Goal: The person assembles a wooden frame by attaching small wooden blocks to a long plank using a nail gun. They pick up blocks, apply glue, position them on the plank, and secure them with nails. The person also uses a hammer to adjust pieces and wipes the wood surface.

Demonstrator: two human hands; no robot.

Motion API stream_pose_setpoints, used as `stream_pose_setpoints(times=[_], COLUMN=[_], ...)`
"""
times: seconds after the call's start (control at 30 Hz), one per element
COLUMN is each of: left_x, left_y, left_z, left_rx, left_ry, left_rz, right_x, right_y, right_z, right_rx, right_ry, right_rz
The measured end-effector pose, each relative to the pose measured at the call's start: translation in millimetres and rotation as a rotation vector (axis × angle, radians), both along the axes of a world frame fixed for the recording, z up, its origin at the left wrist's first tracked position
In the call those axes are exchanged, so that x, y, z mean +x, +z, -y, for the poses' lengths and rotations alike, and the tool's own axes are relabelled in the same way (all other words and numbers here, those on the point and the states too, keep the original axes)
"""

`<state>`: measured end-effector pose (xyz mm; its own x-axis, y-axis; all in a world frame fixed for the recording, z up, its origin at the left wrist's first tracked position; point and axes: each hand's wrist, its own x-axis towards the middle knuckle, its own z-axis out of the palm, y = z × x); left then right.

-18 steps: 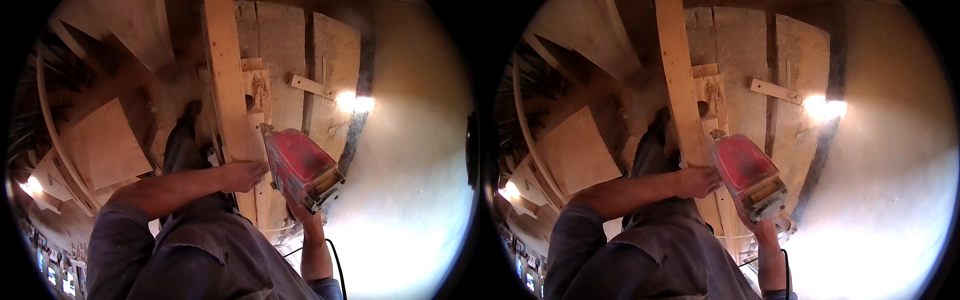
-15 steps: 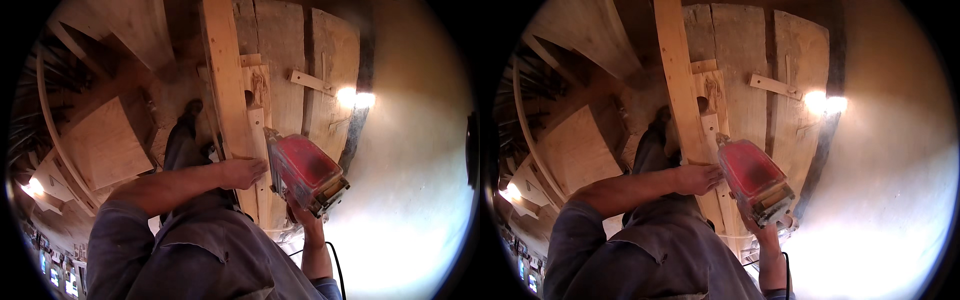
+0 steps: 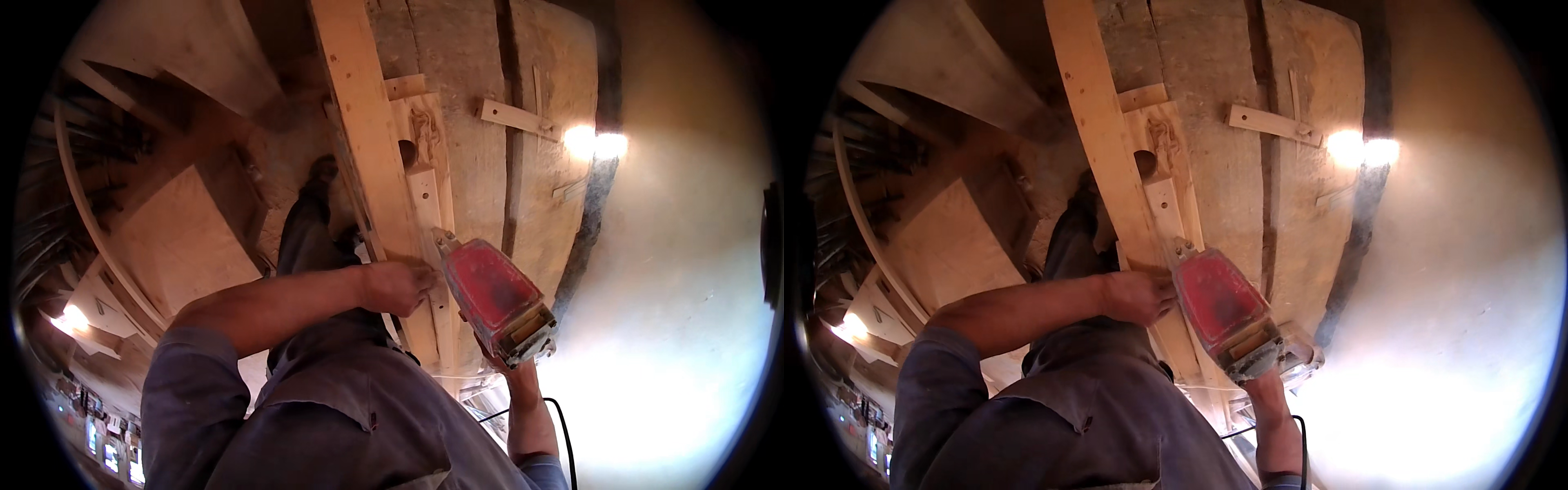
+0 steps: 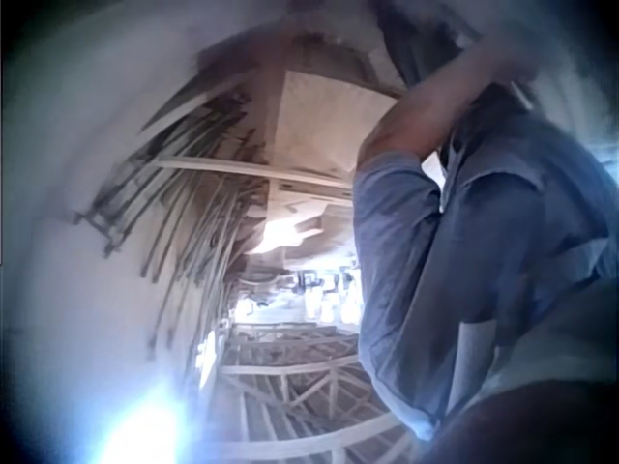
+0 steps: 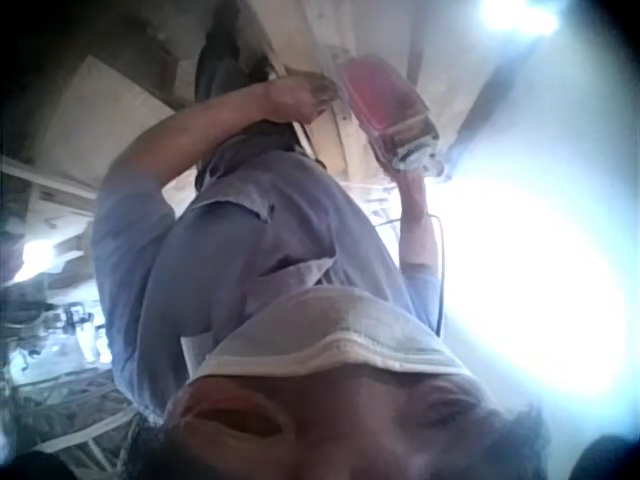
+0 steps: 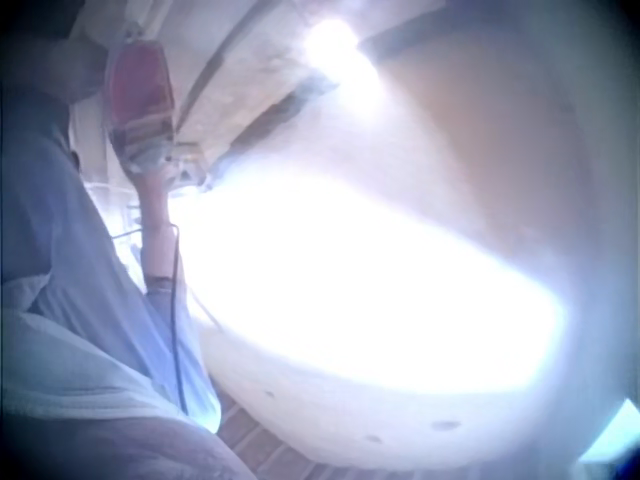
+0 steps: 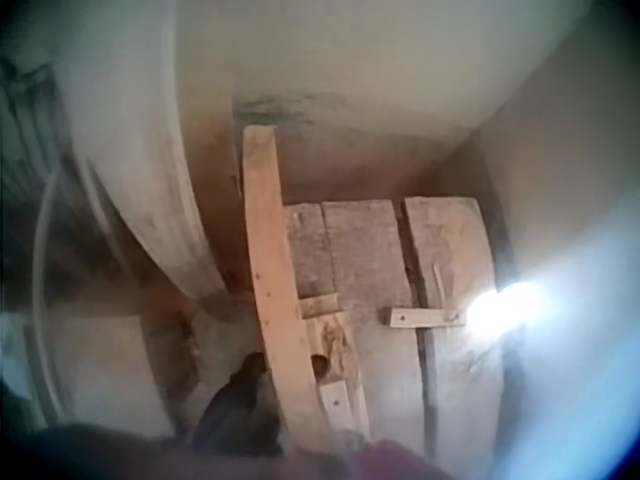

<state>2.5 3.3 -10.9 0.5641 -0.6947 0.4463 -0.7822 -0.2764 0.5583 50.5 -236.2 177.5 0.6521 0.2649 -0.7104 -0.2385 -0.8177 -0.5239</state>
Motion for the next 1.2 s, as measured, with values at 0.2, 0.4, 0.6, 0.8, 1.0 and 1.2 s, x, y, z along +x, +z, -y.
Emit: stream_pose_setpoints(times=[0.2,0.4,0.6,0.8,1.0,1.2], left_x=[5.0,10.4,12.8,-4.1,-51.1,-76.2], left_y=[6.0,14.3,16.8,35.8,57.1,65.2], left_z=[-1.3,-6.2,-2.3,9.3,42.4,54.8], left_rx=[0.151,0.201,0.273,0.336,0.427,0.500], left_ry=[-0.124,-0.242,-0.259,-0.165,0.132,0.286], left_rz=[-0.015,-0.057,0.014,-0.044,-0.129,-0.210], right_x=[13.7,-15.0,-59.1,-132.7,-221.6,-231.7], right_y=[14.1,5.4,-1.7,-56.8,-76.3,-60.1], right_z=[-22.4,-6.2,21.8,120.5,168.0,177.4], right_rx=[0.022,-0.217,-0.360,-0.731,-0.566,-0.542], right_ry=[0.111,0.241,-0.333,-0.365,-0.442,-0.335], right_rz=[0.068,0.230,0.301,0.206,0.236,0.175])
